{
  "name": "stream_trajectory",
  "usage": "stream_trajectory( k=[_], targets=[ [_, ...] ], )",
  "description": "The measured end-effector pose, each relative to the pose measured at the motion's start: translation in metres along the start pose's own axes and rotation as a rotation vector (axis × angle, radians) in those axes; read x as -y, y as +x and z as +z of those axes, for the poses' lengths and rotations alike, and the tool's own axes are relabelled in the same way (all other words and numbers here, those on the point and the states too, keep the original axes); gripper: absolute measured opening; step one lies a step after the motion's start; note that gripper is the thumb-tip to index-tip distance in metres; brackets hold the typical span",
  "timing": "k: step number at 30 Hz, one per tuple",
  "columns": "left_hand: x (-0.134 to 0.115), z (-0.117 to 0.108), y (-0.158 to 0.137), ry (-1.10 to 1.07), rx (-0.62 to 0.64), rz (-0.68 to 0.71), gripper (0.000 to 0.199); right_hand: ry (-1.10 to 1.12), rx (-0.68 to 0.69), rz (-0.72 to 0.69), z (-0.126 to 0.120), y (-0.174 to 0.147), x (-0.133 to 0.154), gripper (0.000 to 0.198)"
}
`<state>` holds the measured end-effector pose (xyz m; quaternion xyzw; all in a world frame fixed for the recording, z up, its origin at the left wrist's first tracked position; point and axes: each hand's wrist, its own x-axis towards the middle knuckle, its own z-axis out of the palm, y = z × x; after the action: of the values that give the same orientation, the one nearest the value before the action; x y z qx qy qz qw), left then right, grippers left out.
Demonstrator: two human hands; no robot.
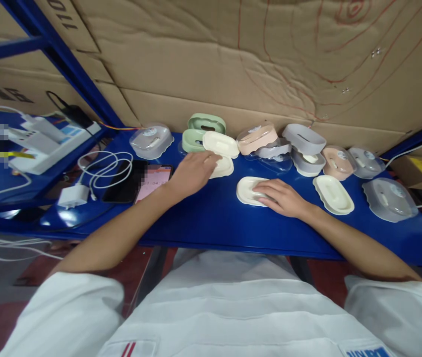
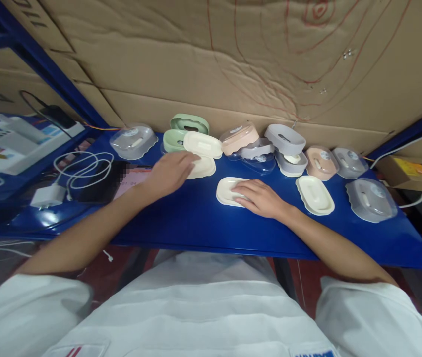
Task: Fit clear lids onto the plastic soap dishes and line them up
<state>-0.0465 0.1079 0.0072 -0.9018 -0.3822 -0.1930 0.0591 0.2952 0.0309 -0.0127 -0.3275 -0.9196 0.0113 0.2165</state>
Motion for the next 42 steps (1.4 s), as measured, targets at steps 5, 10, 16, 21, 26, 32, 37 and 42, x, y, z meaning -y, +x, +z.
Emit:
stream_trajectory(
  k=[5, 10, 16, 21, 26, 32, 37, 42],
  targets=[
    [0.032, -0.012, 0.000, 0.123, -0.113, -0.241, 0.055, 0.003, 0.003, -0.005, 0.003, 0.001, 0.001, 0.034],
    [0.043, -0.017, 0.004, 0.269, 0.015, -0.298, 0.036, 0.012, 0.014, 0.003, 0.002, 0.001, 0.000, 0.033],
    [0.040, -0.036, -0.002, 0.196, -0.022, -0.278, 0.028, 0.066, 0.018, -0.037, 0.002, 0.001, 0.006, 0.035],
    [0.026, -0.051, -0.013, 0.120, -0.131, -0.188, 0.026, 0.102, 0.052, -0.101, 0.006, 0.004, 0.023, 0.057],
    [0.004, -0.059, -0.013, -0.066, -0.169, 0.010, 0.026, 0.036, -0.112, -0.070, 0.005, 0.003, 0.018, 0.075],
    [-0.026, -0.044, -0.015, -0.322, -0.216, 0.194, 0.019, 0.000, -0.180, -0.038, 0.000, 0.001, 0.009, 0.073],
    [-0.042, -0.018, -0.016, -0.394, -0.143, 0.295, 0.016, -0.092, -0.167, -0.106, 0.002, 0.004, 0.010, 0.044],
    [-0.044, -0.008, -0.018, -0.321, -0.106, 0.355, 0.016, -0.098, -0.128, -0.164, -0.005, 0.005, 0.011, 0.035]
  ],
)
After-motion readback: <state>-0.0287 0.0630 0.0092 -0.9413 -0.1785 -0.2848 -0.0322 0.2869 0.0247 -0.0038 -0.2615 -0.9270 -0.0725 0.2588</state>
